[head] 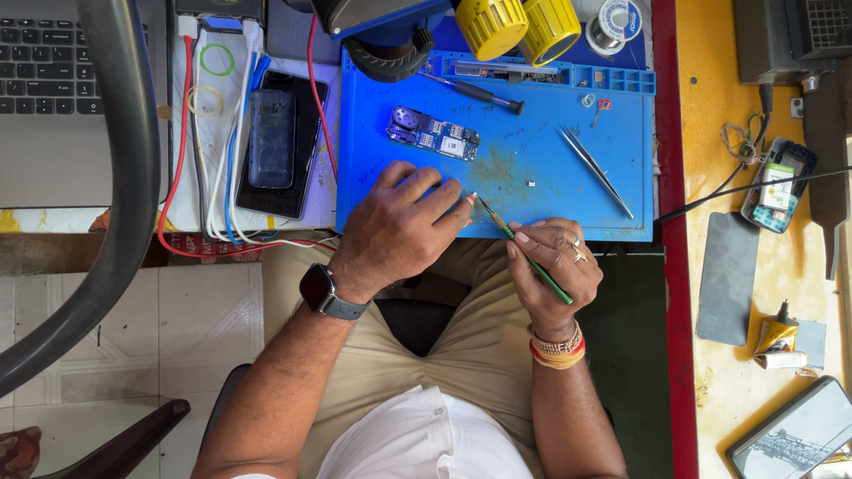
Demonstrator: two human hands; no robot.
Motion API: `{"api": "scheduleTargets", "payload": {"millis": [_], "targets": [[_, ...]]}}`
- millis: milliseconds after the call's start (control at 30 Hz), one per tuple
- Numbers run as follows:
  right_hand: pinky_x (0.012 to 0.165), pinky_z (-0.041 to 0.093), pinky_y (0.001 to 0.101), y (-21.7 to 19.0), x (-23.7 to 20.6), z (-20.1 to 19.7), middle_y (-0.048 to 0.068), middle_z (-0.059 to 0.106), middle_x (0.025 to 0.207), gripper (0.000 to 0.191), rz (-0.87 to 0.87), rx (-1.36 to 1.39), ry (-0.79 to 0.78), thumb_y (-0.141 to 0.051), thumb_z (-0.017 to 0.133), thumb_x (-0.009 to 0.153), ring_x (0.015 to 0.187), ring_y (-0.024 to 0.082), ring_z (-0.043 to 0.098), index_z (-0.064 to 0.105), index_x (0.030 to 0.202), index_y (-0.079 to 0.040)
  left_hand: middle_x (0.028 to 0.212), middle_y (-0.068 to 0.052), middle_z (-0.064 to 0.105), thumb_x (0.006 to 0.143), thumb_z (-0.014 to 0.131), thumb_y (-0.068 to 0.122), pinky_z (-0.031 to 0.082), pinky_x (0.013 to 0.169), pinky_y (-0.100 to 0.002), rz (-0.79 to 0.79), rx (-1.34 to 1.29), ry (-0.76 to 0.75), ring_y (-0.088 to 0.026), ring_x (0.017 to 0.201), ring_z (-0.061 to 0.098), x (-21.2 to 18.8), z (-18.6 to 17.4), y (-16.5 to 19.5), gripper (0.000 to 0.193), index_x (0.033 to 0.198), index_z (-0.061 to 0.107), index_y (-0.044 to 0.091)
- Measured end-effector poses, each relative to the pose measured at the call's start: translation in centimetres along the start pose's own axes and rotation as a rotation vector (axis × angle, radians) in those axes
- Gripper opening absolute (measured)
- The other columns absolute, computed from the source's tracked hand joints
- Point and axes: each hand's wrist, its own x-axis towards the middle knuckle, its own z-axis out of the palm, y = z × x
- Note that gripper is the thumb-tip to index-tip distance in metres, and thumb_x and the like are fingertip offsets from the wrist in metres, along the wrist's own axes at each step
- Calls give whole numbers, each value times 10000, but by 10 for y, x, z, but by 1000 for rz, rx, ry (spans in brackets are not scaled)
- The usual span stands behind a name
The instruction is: The person selects a small component from a compartmentalized box and places it on a blue work mat. They use a green pencil-like tool to scrape or clean the component, then use pliers to trim or adjust it. The work is performed on a bench with a laptop, microscope, and other tools visible.
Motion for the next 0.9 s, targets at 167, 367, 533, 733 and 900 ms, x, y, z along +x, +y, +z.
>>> {"api": "scheduleTargets", "payload": {"millis": [167, 367, 533, 733, 900], "targets": [[870, 568, 375, -3, 1, -1, 137, 746, 895, 171, -7, -22, -11, 76, 814, 824, 850, 259, 720, 689, 923, 15, 1040, -56, 663, 950, 703, 164, 493, 838, -410, 3, -2, 7, -230, 996, 600, 1, -2, 1, 168, 1059, 762, 50], [874, 569, 378, -3, 0, -1, 132, 746, 889, 166, -5, -7, -7, 76, 811, 827, 847, 247, 725, 690, 920, 11, 1030, -53, 664, 950, 714, 157, 491, 829, -410, 2, -5, 9, -228, 990, 599, 1, -3, 2, 155, 1050, 763, 49], [877, 568, 374, -3, -3, -2, 134, 750, 894, 162, -5, -7, 4, 72, 811, 835, 853, 244, 731, 691, 926, 14, 1015, -47, 661, 956, 720, 148, 489, 822, -408, 4, -4, 9, -225, 982, 599, 1, -4, 3, 135, 1043, 764, 55], [884, 565, 382, -2, -4, -2, 134, 754, 901, 160, -11, -3, -1, 71, 813, 835, 848, 235, 735, 697, 928, 11, 1026, -43, 665, 951, 726, 147, 489, 826, -409, 4, -8, 25, -224, 985, 601, 1, -4, 4, 136, 1041, 763, 51], [879, 563, 382, -2, -5, -3, 140, 756, 910, 170, -22, -1, 5, 70, 818, 821, 849, 239, 729, 697, 925, 12, 1022, -40, 666, 960, 734, 149, 486, 824, -412, -2, -6, 28, -223, 982, 600, 2, -4, 6, 120, 1027, 762, 54]]}}
